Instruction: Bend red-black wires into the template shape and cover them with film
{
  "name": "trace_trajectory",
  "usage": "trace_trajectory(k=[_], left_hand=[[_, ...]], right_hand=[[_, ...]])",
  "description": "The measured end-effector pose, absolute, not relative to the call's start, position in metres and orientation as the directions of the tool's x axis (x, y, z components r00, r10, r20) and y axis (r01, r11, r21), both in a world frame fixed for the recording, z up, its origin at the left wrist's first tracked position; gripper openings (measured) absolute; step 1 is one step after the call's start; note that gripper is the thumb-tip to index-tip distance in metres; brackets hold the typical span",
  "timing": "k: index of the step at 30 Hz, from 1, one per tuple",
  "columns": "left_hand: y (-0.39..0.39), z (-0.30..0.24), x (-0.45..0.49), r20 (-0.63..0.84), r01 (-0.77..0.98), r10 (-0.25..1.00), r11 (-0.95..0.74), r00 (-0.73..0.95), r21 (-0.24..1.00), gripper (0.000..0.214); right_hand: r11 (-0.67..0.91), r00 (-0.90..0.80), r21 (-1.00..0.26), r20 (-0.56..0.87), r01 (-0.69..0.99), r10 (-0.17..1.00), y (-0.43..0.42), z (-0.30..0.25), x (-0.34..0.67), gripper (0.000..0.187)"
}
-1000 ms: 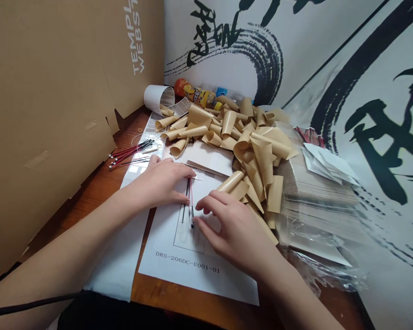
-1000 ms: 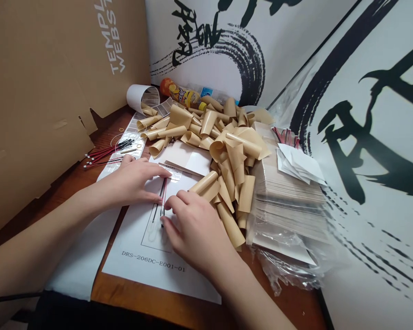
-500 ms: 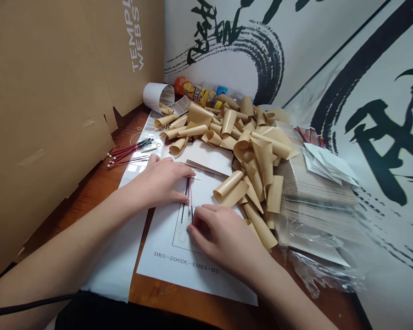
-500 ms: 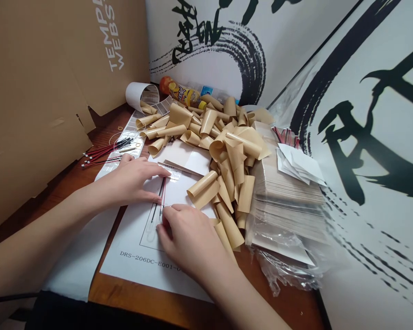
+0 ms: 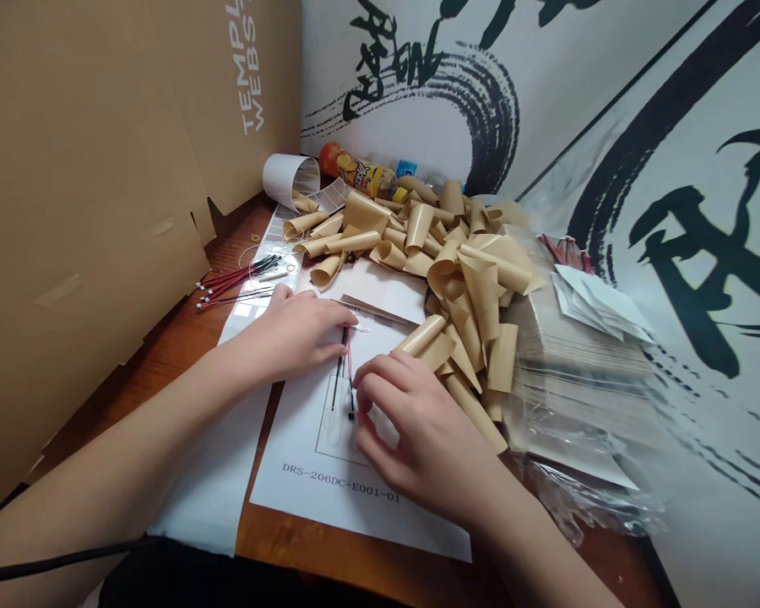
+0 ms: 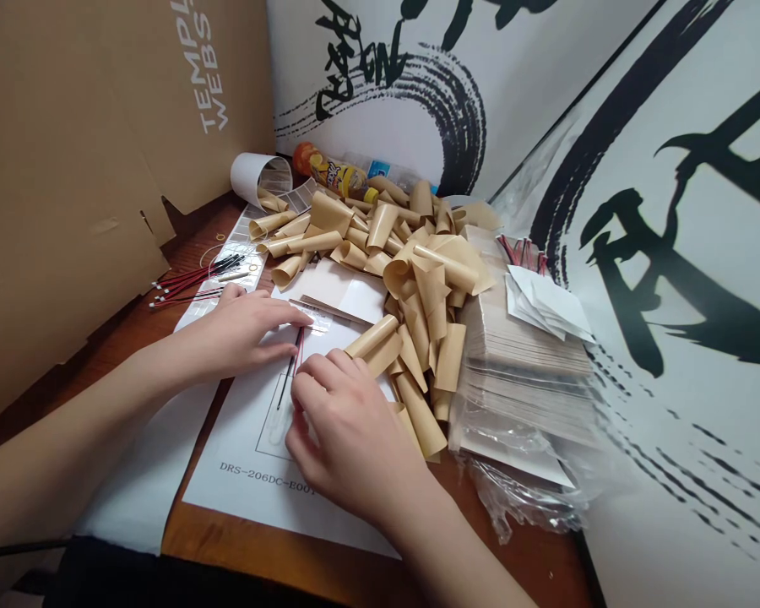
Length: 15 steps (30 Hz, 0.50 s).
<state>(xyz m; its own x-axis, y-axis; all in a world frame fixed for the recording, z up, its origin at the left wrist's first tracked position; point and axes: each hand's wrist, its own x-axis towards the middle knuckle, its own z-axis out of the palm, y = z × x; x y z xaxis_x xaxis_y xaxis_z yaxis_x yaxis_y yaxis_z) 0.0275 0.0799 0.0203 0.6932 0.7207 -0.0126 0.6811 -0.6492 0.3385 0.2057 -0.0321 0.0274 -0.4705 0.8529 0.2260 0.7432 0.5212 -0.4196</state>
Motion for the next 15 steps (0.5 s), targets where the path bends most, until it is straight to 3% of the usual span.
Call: trace_trajectory(k=[7, 15], left_hand=[[0.082, 0.018, 0.032, 0.012, 0.697, 0.743, -0.634, 0.669, 0.334, 0.022], [0.080, 0.019, 0.033, 0.032, 0.696, 0.754, -0.621, 0.656, 0.360, 0.024]], right_hand=[[0.595, -0.520, -0.248, 0.309, 0.765, 0.797, -0.034, 0.016, 0.200, 0.018], [0.506, -0.416, -0.385, 0.295, 0.772, 0.860, -0.034, 0.006, 0.196, 0.016]])
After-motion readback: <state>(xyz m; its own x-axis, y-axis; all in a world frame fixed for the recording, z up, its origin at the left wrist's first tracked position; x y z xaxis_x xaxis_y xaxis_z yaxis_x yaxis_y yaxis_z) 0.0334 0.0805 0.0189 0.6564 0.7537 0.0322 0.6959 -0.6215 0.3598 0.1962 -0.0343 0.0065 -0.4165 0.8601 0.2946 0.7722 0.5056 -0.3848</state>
